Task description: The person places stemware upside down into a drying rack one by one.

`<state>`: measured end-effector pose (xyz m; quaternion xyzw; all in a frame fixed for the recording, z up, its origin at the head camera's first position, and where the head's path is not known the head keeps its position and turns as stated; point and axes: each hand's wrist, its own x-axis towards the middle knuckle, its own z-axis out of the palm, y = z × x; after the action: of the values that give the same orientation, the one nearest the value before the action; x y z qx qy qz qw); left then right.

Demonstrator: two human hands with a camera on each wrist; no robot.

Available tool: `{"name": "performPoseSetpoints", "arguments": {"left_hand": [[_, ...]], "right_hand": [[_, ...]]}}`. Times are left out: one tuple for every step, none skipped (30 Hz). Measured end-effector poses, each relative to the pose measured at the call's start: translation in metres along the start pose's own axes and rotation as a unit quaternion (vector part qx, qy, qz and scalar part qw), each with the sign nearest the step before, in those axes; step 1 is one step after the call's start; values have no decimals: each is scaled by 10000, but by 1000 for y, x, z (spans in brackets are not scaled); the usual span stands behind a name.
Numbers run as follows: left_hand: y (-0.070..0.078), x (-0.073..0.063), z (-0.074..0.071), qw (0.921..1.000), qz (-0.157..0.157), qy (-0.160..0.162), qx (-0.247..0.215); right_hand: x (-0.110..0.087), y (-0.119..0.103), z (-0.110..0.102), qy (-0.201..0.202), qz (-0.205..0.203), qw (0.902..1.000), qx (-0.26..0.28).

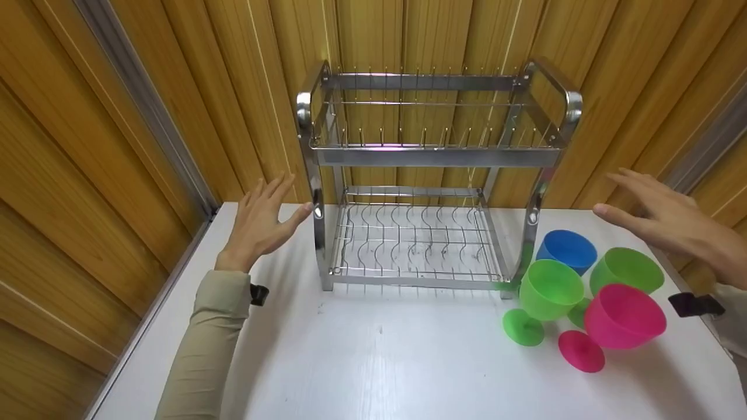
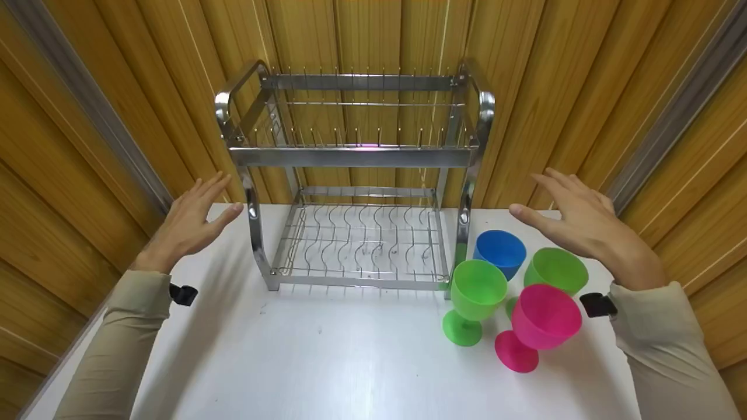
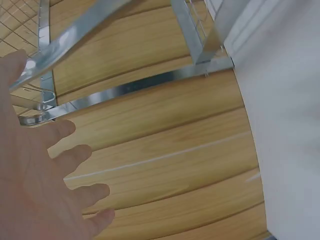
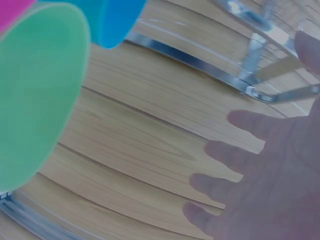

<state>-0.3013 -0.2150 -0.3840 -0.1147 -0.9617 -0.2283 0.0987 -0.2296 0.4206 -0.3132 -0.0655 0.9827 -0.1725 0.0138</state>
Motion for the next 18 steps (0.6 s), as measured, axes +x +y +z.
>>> {"name": "performPoseSetpoints", "arguments": {"left_hand": [[1,-2,3,10000,14,28,-86],[1,-3,6,9998,18,45,-170],[2,-5,9,9996,17,73,-277],[3,-8,12,9992,11,100,-384],[4,-10,15,9987,9,127,-491],[5,-12,18,9979,12,159,-624],[5,-14,22,9970,21,177,-758],[6,-16,25,9957,36,190,-901],[7,-19,28,9942,41,204,-1051],[8,-21,32,9928,28,202,-1184],[8,-23,35,9910,7,205,-1321],[9,-26,38,9889,-25,207,-1469],[9,-28,41,9868,-58,210,-1603],[9,-30,43,9847,-93,214,-1730],[10,-33,45,9823,-121,227,-1854],[10,-35,48,9799,-128,243,-1974],[11,-37,50,9774,-118,275,-2095],[11,-39,53,9744,-85,313,-2225]], "right_hand": [[-6,0,0,17,23,10000,17],[-11,0,1,50,49,10000,15],[-16,0,1,95,56,9999,41],[-21,0,1,147,50,9999,67],[-26,-1,2,193,61,9998,61],[-31,-1,3,259,52,9996,82],[-36,0,4,355,21,9993,94],[-40,0,5,453,-14,9989,128],[-45,1,7,556,-67,9983,178],[-49,1,9,659,-83,9976,183],[-53,1,11,762,-95,9969,198],[-56,1,13,869,-121,9958,261],[-60,1,16,965,-137,9948,296],[-63,1,19,1041,-156,9938,359],[-66,1,22,1104,-178,9928,421],[-69,1,25,1182,-198,9916,483],[-73,2,28,1265,-246,9900,573],[-76,3,31,1375,-296,9879,659]]}}
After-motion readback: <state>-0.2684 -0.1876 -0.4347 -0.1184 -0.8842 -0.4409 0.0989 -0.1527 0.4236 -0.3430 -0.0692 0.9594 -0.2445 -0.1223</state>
